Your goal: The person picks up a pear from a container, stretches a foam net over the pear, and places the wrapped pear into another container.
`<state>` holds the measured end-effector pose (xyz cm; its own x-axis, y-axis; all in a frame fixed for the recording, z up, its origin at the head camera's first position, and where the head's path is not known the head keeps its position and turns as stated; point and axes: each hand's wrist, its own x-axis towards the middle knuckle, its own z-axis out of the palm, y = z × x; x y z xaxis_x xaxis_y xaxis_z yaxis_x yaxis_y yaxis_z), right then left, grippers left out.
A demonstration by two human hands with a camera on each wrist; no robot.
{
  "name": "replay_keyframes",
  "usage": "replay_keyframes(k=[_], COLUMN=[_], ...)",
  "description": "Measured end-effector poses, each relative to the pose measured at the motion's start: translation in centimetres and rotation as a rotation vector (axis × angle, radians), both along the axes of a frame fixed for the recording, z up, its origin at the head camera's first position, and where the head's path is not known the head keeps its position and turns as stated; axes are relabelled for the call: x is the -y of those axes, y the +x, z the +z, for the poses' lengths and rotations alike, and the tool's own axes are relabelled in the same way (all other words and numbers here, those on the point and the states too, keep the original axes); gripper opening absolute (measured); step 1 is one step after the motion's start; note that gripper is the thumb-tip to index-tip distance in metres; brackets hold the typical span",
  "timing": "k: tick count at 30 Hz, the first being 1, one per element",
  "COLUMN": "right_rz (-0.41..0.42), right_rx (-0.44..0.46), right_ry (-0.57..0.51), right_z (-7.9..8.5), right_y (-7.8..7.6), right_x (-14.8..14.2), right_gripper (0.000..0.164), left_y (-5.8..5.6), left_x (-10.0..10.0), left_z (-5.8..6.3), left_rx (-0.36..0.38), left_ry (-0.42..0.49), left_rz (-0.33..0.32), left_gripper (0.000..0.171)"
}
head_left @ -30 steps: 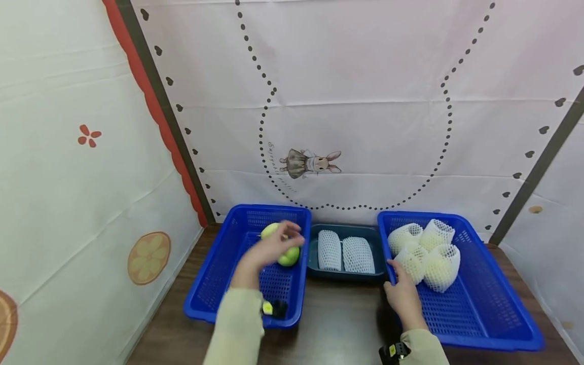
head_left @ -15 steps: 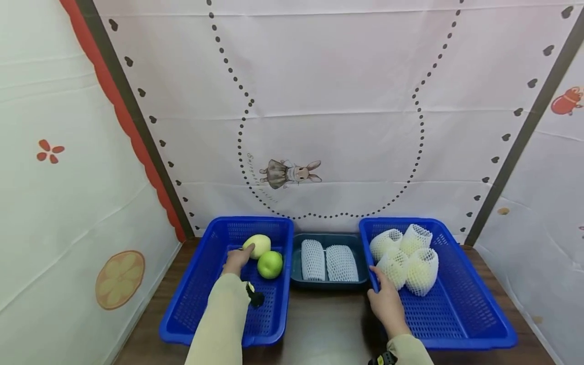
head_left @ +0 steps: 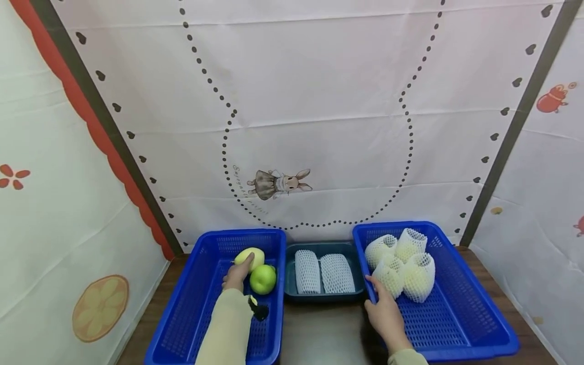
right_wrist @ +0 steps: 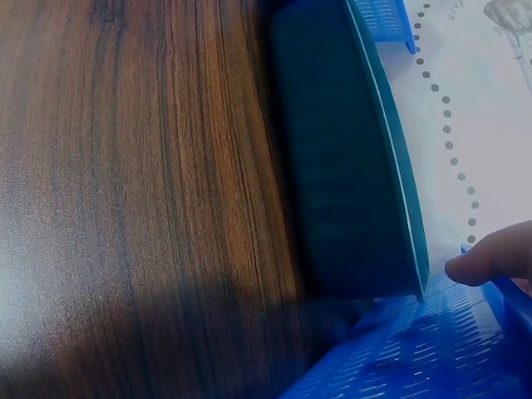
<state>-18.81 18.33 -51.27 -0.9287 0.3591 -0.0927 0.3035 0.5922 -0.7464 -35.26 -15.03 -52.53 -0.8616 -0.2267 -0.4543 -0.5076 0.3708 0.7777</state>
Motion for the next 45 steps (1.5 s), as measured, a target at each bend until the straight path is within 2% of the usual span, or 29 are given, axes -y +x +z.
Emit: replay_keyframes(k=[3, 7, 11, 15, 19, 23, 26, 29, 35, 39, 42, 45], right_rz=[0.001, -0.008, -0.012, 0.0, 0.012, 0.009, 0.008, 0.009, 0.024, 0.035, 0.035, 0.035], right_rx=[0.009, 0.002, -0.006, -0.025, -0.048, -0.056, -0.073, -0.091, -0.088, -0.092, -0.089, -0.088], right_ry=[-0.004, -0.019, -0.025, -0.027, -0.031, -0.024, -0.018, -0.014, -0.021, -0.03, -0.039, -0.04], right_z=[-0.1, -0.1, -0.1, -0.2, -0.3, -0.3, -0.3, -0.2, -0.2, -0.2, -0.1, 0.0], right_y=[0.2, 0.4, 0.4, 0.2, 0.0, 0.0, 0.1, 0.1, 0.2, 0.3, 0.4, 0.4], right_x=[0.3, 0.4, 0.3, 0.6, 1.0, 1.1, 0.9, 0.8, 0.5, 0.2, 0.0, -0.2], right_gripper=[0.055, 0.055, 0.055, 0.055, 0.054, 0.054, 0.054, 0.054, 0.053, 0.052, 0.052, 0.052], left_y=[0.4, 0.8, 1.2, 1.8, 2.4, 3.1, 3.7, 4.3, 6.0, 7.5, 9.0, 10.5], left_x=[0.2, 0.4, 1.0, 2.5, 4.3, 5.0, 4.4, 3.4, 1.4, -0.1, -1.4, -2.8], left_z=[-0.1, -0.1, -0.1, 0.2, 1.3, 3.0, 4.4, 5.7, 7.9, 8.8, 9.0, 8.6], left_rx=[-0.017, -0.107, -0.215, -0.26, -0.256, -0.242, -0.265, -0.305, -0.36, -0.388, -0.404, -0.43], left_ry=[0.021, 0.063, 0.067, 0.047, -0.048, -0.098, -0.069, -0.017, 0.066, 0.142, 0.226, 0.282], left_rz=[0.018, 0.048, 0.087, 0.098, 0.043, -0.131, -0.264, -0.321, -0.331, -0.327, -0.304, -0.273], left_gripper=[0.105, 0.106, 0.093, 0.082, 0.081, 0.084, 0.085, 0.082, 0.08, 0.077, 0.075, 0.073])
